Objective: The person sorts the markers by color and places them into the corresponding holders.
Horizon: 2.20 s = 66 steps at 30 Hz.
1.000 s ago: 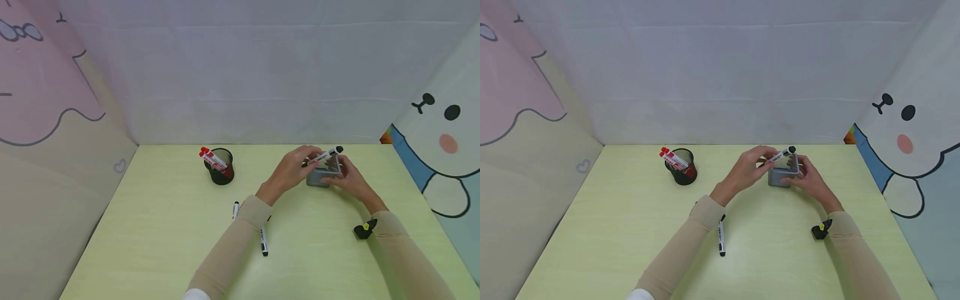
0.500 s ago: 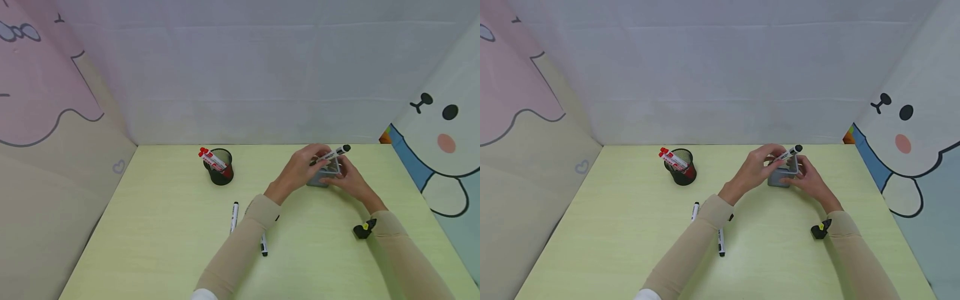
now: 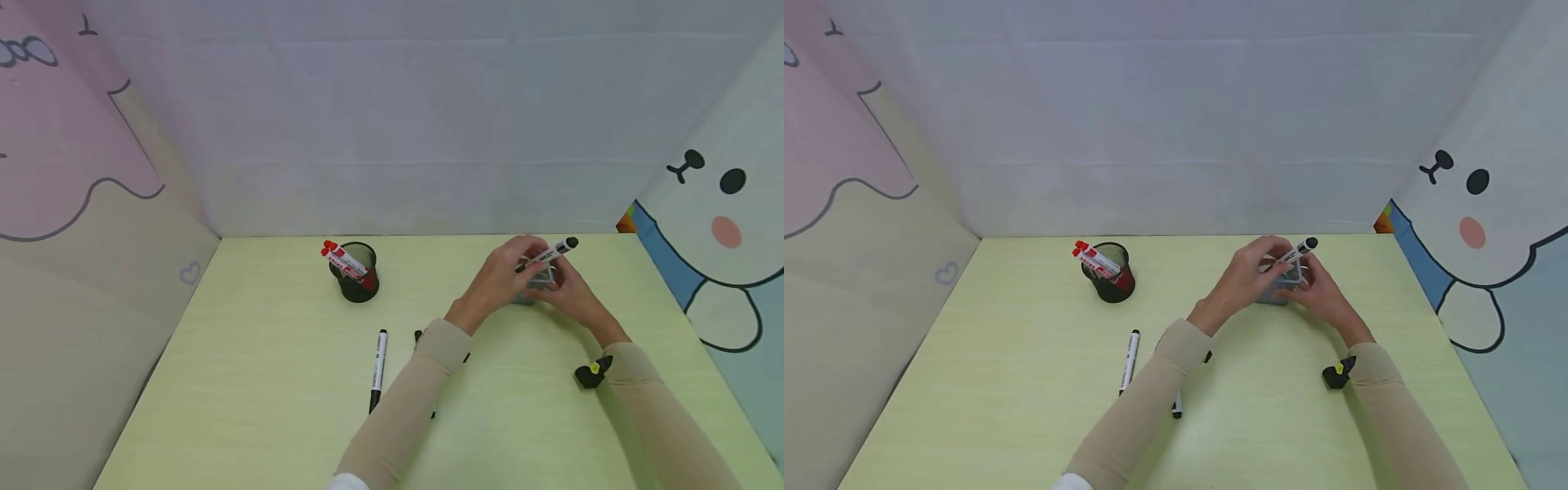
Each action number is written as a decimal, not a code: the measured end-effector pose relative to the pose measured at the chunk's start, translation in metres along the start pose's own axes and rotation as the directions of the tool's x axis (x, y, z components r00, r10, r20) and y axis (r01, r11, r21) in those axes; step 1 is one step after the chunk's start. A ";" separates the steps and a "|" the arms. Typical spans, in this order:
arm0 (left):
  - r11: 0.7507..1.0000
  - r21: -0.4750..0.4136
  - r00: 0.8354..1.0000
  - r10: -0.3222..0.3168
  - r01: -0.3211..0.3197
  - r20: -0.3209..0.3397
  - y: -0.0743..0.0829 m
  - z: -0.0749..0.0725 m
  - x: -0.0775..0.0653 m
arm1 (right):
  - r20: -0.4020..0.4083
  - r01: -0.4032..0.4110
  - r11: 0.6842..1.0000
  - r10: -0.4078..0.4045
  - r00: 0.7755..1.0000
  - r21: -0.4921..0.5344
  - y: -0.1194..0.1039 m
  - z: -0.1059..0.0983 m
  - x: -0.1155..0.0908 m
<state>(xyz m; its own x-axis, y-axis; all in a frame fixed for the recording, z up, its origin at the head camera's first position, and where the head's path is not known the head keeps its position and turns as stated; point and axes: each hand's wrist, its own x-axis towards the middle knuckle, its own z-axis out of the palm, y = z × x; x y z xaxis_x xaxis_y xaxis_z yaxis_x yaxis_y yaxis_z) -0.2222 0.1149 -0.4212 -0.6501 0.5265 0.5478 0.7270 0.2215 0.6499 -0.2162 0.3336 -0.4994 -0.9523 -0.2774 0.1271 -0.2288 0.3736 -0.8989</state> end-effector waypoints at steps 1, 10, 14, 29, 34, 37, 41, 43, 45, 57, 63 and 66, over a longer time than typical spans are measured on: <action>1.000 0.011 1.000 -0.011 0.011 0.008 -0.001 0.001 0.000 | -0.002 0.003 1.000 -0.003 1.000 -0.006 0.000 0.000 0.000; 0.992 0.058 0.989 -0.114 0.109 0.091 -0.001 0.012 -0.004 | 0.005 0.012 1.000 -0.012 1.000 -0.002 0.002 -0.001 0.001; 0.988 0.102 0.986 -0.123 0.111 0.113 -0.001 0.015 -0.003 | 0.002 0.020 1.000 -0.020 1.000 0.018 0.002 -0.001 0.002; 0.906 0.422 0.976 -0.115 0.027 0.184 -0.004 0.025 -0.001 | -0.004 0.075 0.997 -0.074 0.997 0.024 0.002 -0.002 0.001; 0.878 0.478 0.974 -0.108 -0.002 0.202 -0.005 0.027 -0.001 | -0.008 0.108 0.993 -0.108 0.994 0.052 0.004 -0.002 0.002; 0.864 0.504 0.970 -0.120 -0.004 0.213 -0.005 0.028 0.000 | -0.006 0.106 0.992 -0.106 0.994 0.066 0.005 -0.002 0.003; 0.843 0.538 0.963 -0.141 -0.005 0.230 -0.004 0.030 0.001 | -0.012 0.088 0.994 -0.087 0.996 0.064 0.003 -0.002 0.002; 0.830 0.558 0.959 -0.153 -0.006 0.238 -0.003 0.031 0.002 | -0.011 0.073 0.996 -0.073 0.997 0.049 0.002 -0.002 0.002; 0.812 0.583 0.957 -0.159 -0.012 0.242 -0.003 0.032 0.002 | -0.012 0.057 0.998 -0.057 0.998 0.023 0.000 -0.002 0.002; 0.767 0.639 0.974 -0.097 -0.058 0.205 -0.008 0.034 -0.003 | -0.022 0.004 1.000 -0.005 1.000 -0.028 -0.002 -0.001 0.001; 0.751 0.658 0.974 -0.114 -0.045 0.197 -0.007 0.034 -0.003 | -0.033 0.012 0.999 -0.013 0.999 -0.043 0.000 -0.001 0.002; 0.754 0.657 0.972 -0.133 -0.026 0.192 -0.007 0.033 -0.004 | -0.033 0.014 0.999 -0.015 0.999 -0.043 0.000 0.000 0.002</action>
<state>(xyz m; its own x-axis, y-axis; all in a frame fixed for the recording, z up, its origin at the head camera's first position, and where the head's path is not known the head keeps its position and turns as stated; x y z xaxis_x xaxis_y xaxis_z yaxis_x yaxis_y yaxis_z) -0.2172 0.1382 -0.4448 -0.6867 0.6398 0.3451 0.7100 0.6922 0.1293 -0.2185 0.3335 -0.4993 -0.9549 -0.2534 0.1549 -0.2505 0.4070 -0.8784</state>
